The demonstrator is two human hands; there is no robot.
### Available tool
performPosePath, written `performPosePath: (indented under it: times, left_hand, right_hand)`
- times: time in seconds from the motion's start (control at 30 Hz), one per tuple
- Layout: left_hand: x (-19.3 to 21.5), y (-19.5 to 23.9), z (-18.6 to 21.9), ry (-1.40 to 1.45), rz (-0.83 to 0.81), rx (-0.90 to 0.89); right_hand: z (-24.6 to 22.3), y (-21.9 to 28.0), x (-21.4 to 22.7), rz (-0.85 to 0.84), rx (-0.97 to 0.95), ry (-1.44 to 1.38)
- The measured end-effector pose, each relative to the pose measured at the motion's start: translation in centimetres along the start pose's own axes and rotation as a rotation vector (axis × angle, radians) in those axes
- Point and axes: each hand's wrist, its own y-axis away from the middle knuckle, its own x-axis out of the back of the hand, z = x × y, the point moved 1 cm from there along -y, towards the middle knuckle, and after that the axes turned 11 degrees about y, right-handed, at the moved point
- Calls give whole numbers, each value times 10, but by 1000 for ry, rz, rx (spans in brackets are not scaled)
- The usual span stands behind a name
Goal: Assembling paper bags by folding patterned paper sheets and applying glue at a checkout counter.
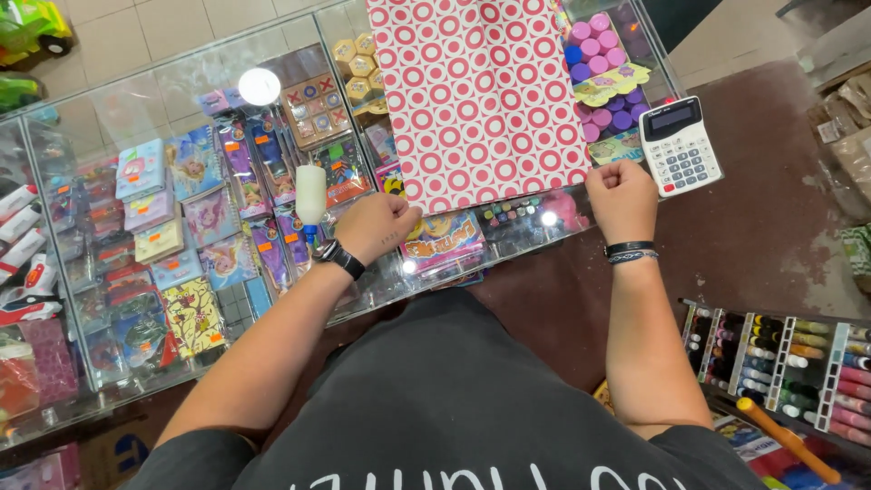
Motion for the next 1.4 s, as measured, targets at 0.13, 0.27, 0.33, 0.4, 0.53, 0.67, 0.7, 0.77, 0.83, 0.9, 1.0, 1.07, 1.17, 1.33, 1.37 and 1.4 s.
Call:
performPosePath:
  times: [0.13,0.27,0.33,0.4,0.53,0.67,0.7,0.77,0.83,0.9,1.0,1.07,1.17,1.33,1.37,1.4]
  left_hand:
    - [3,-2,2,-9,-29,27]
    - [11,3,11,-45,-42,21]
    - [18,10,20,-84,-34,56]
    - [15,10,21,-150,-5,42]
    - [13,15,47,-288,141,-232]
    - [-26,-10,49,-259,236,-845]
    - [-36,-10,55,-334,185,-930]
    - [-53,-17,53,-408,131,-1019]
    - [-71,-32,40,-529,70,-1063]
    - [-73,-39,35,-525,47,-1074]
    - [-75,-40,31,-508,16,-1078]
    - [-74,-38,30,-498,11,-1071]
    - [-73,-39,30,-519,2,-1070]
    - [-74,-39,29,-588,-54,-1000]
    - [-72,-36,29,-587,-51,-999]
    - [-70,-34,29,-590,-48,-990]
  right_hand:
    - [2,-2,-2,6,-2,27]
    - [3,-1,-4,21,4,31]
    - [9,-3,-8,41,26,39]
    - [6,3,-10,105,67,38]
    - [-13,30,-10,467,469,89]
    - [-36,52,-15,520,793,169]
    - [-36,56,-20,462,848,198]
    - [-34,62,-30,406,900,229]
    - [-31,65,-39,357,949,244]
    - [-33,68,-38,327,963,274]
    - [-31,71,-38,289,980,309]
    - [-29,69,-41,283,986,311]
    - [-23,66,-47,270,974,350]
    - [-20,63,-45,254,978,389]
    - [-17,60,-44,254,981,389]
    - [-13,58,-43,247,974,386]
